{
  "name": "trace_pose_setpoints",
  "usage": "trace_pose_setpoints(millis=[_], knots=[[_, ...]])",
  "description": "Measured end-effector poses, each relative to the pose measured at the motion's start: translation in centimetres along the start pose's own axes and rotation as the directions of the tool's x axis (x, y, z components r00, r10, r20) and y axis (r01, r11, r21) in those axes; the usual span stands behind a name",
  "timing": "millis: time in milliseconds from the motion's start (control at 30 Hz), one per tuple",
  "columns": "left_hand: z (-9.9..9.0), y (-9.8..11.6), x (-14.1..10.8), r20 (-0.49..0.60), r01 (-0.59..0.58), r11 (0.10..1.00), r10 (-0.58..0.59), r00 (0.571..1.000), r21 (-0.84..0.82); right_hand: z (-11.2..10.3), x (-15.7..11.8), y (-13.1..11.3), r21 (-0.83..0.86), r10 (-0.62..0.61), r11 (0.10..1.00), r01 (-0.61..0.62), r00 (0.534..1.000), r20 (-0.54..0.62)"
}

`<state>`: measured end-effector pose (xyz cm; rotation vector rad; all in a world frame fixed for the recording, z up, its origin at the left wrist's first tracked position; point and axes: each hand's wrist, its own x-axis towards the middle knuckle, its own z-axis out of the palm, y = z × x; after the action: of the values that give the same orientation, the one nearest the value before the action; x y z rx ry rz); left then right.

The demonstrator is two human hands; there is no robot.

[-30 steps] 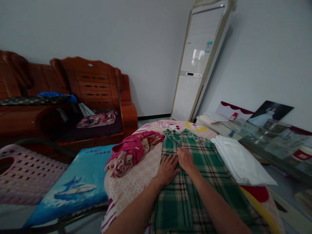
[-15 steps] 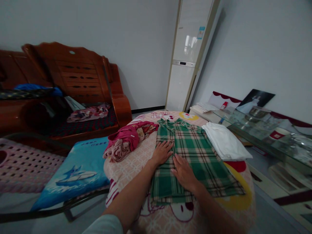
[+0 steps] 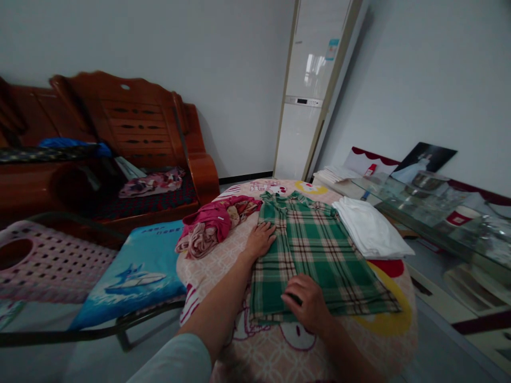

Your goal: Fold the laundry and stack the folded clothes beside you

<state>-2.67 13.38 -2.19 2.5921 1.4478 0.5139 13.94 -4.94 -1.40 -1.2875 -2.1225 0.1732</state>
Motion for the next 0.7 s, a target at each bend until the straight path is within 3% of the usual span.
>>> trace_pose_setpoints(millis=[100, 233, 333, 400, 533, 600, 700], knots=[[-0.1, 0.1, 0.0, 0.003, 0.002, 1.0, -0.002, 1.0, 0.015, 0.2, -0.5, 0.4, -0.085, 0.103, 0.991, -0.108, 0.993, -0.062], [0.0, 0.1, 0.2, 0.024, 0.004, 0.998, -0.005, 1.0, 0.058, 0.7, -0.5, 1.1, -0.178, 0.153, 0.971, -0.161, 0.986, -0.058], [0.2, -0.1, 0.3, 0.03, 0.006, 0.998, -0.008, 1.0, 0.067, 0.5, -0.6, 2.2, -0.168, 0.228, 0.95, -0.263, 0.953, -0.201], [0.4, -0.3, 0.3, 0.032, 0.008, 0.998, -0.011, 0.999, 0.069, -0.5, -0.8, 3.6, -0.175, 0.305, 0.909, -0.379, 0.89, -0.34], [0.9, -0.7, 0.5, 0.023, -0.001, 0.997, -0.001, 1.0, 0.078, -4.5, -1.9, 7.7, -0.322, 0.429, 0.71, -0.626, 0.747, -0.508], [1.1, -0.8, 0.6, 0.01, -0.011, 0.997, 0.01, 1.0, 0.081, -6.7, -2.8, 9.6, -0.447, 0.476, 0.56, -0.697, 0.713, -0.515], [1.2, -0.9, 0.6, 0.004, -0.016, 0.996, 0.016, 1.0, 0.089, -8.7, -4.1, 11.6, -0.558, 0.605, 0.299, -0.775, 0.606, -0.517]])
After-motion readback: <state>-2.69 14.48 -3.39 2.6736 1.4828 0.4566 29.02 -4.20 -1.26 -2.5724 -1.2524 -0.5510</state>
